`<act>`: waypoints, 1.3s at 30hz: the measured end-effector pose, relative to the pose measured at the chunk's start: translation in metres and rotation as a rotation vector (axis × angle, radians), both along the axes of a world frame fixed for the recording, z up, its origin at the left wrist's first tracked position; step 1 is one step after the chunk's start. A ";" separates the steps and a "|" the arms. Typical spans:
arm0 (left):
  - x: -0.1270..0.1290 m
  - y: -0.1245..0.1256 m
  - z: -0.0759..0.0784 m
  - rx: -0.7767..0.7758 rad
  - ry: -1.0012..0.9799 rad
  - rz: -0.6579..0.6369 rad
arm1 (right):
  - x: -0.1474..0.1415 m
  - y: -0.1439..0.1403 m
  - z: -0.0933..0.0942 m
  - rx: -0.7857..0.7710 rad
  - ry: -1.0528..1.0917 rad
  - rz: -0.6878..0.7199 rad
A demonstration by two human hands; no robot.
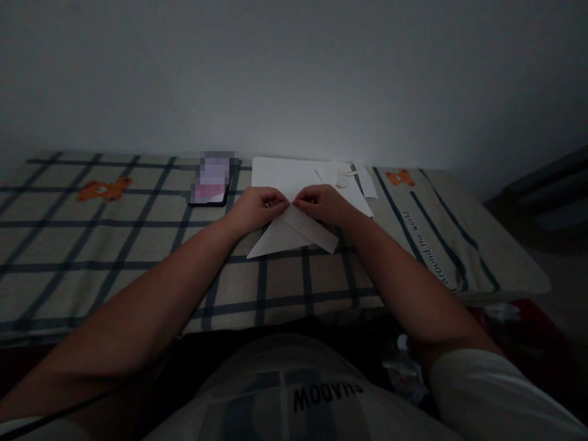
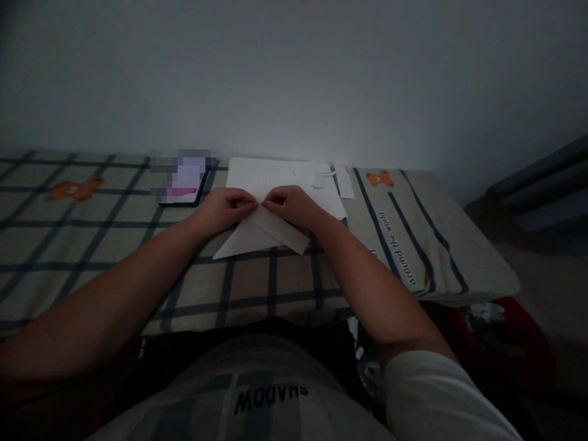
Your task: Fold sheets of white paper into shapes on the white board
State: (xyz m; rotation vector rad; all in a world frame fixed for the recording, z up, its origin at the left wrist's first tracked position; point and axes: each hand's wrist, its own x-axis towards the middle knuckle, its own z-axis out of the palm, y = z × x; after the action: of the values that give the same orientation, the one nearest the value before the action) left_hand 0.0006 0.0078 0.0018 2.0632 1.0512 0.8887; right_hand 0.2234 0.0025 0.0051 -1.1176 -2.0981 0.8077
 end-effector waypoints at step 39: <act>0.000 -0.002 0.001 0.170 0.089 0.111 | 0.005 0.006 0.002 0.206 0.055 0.001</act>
State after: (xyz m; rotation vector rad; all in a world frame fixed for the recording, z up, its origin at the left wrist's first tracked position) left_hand 0.0008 0.0059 0.0027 2.2203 1.1831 0.9791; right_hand 0.2283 0.0090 0.0070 -0.9730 -2.0823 0.6004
